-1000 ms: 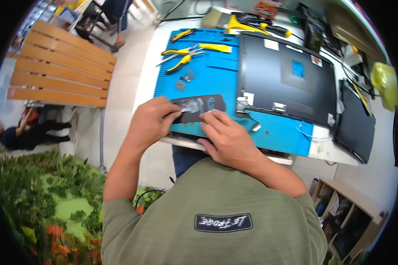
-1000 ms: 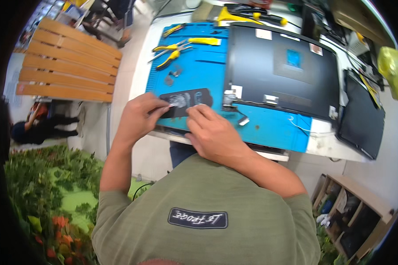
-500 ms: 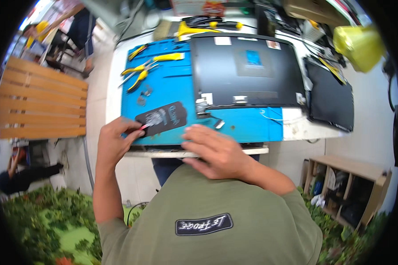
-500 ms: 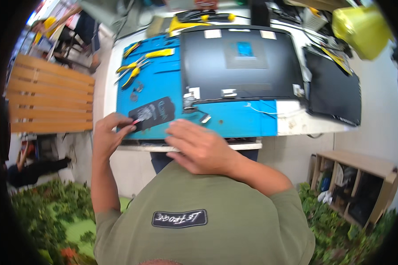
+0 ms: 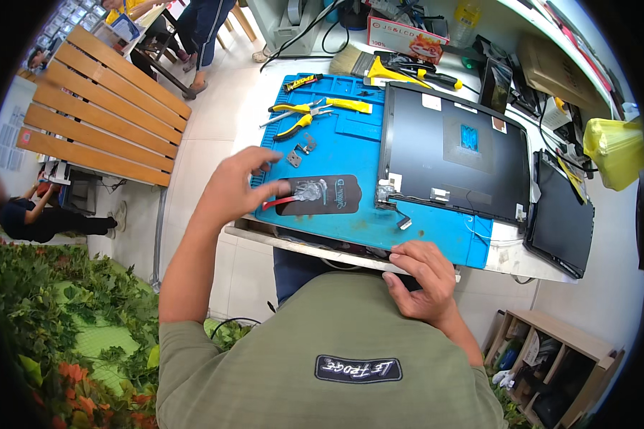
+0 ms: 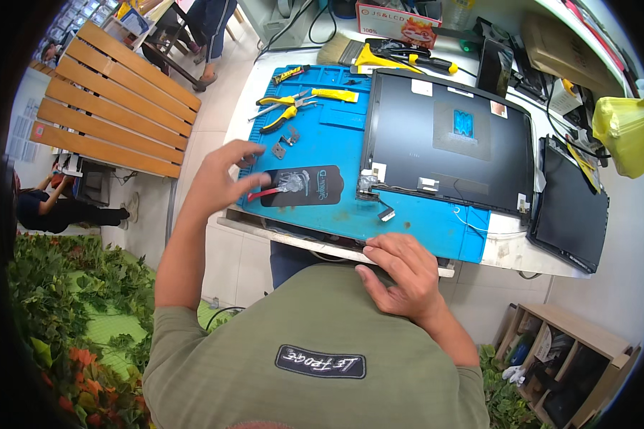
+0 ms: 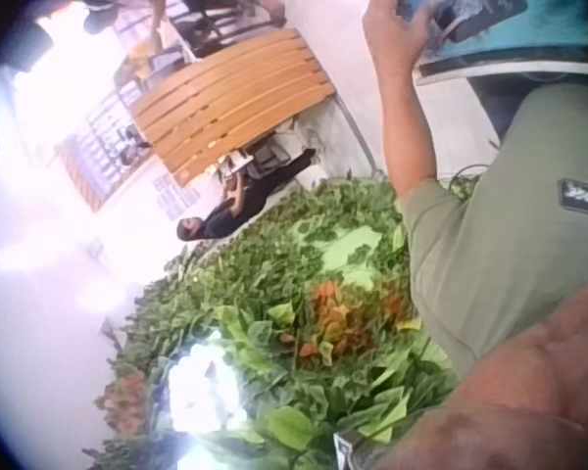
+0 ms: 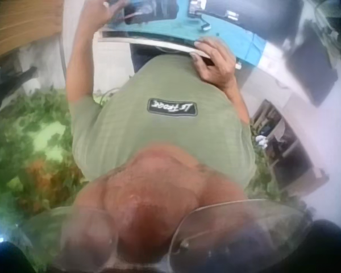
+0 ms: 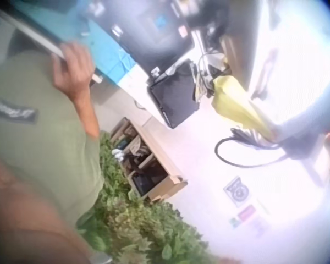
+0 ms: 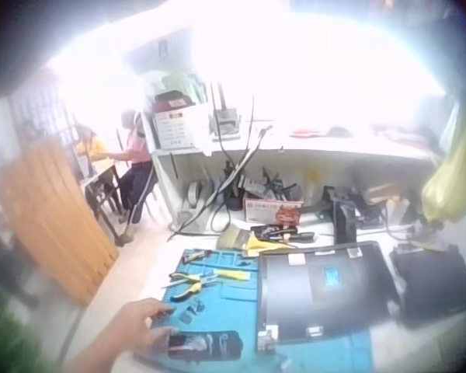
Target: The person is repairing a laptop by handling internal components and wires on an anti-static mat, then uses a screwdriver to fasten a small circuit board into the device.
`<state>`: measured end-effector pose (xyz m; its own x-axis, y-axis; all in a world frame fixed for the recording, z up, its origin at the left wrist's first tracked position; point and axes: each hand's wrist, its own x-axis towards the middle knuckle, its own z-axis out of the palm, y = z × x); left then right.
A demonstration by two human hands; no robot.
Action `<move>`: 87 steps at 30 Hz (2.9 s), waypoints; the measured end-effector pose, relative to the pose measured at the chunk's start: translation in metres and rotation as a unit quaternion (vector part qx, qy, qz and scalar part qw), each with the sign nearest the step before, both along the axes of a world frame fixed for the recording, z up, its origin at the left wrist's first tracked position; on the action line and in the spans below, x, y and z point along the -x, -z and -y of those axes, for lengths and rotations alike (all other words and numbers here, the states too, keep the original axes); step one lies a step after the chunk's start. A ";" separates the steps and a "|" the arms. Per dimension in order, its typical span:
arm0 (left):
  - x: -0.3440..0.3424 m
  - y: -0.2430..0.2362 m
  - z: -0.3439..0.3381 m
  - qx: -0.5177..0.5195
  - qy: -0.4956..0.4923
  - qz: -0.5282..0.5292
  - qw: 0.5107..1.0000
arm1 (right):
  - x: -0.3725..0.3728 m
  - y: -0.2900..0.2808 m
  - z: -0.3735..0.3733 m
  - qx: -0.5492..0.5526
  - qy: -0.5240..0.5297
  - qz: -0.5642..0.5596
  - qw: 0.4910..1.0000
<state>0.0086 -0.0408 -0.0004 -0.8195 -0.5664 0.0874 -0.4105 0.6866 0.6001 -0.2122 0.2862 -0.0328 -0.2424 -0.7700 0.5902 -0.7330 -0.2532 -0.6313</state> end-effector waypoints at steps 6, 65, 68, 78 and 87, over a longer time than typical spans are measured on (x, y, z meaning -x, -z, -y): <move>0.043 0.009 0.014 0.033 -0.058 0.055 0.996 | 0.015 -0.016 -0.003 0.034 0.034 -0.016 0.999; -0.002 -0.033 -0.010 0.057 0.088 0.152 0.983 | 0.151 -0.010 -0.122 0.006 0.330 0.195 0.924; 0.003 -0.021 -0.016 0.026 0.060 0.141 0.988 | 0.112 -0.028 -0.086 -0.007 0.275 0.208 0.939; 0.021 -0.024 -0.006 -0.058 0.050 0.227 0.971 | 0.099 -0.049 -0.034 -0.063 0.161 0.131 0.976; 0.021 -0.030 0.004 -0.090 0.087 0.231 0.965 | 0.080 -0.038 -0.036 -0.119 0.136 0.170 0.969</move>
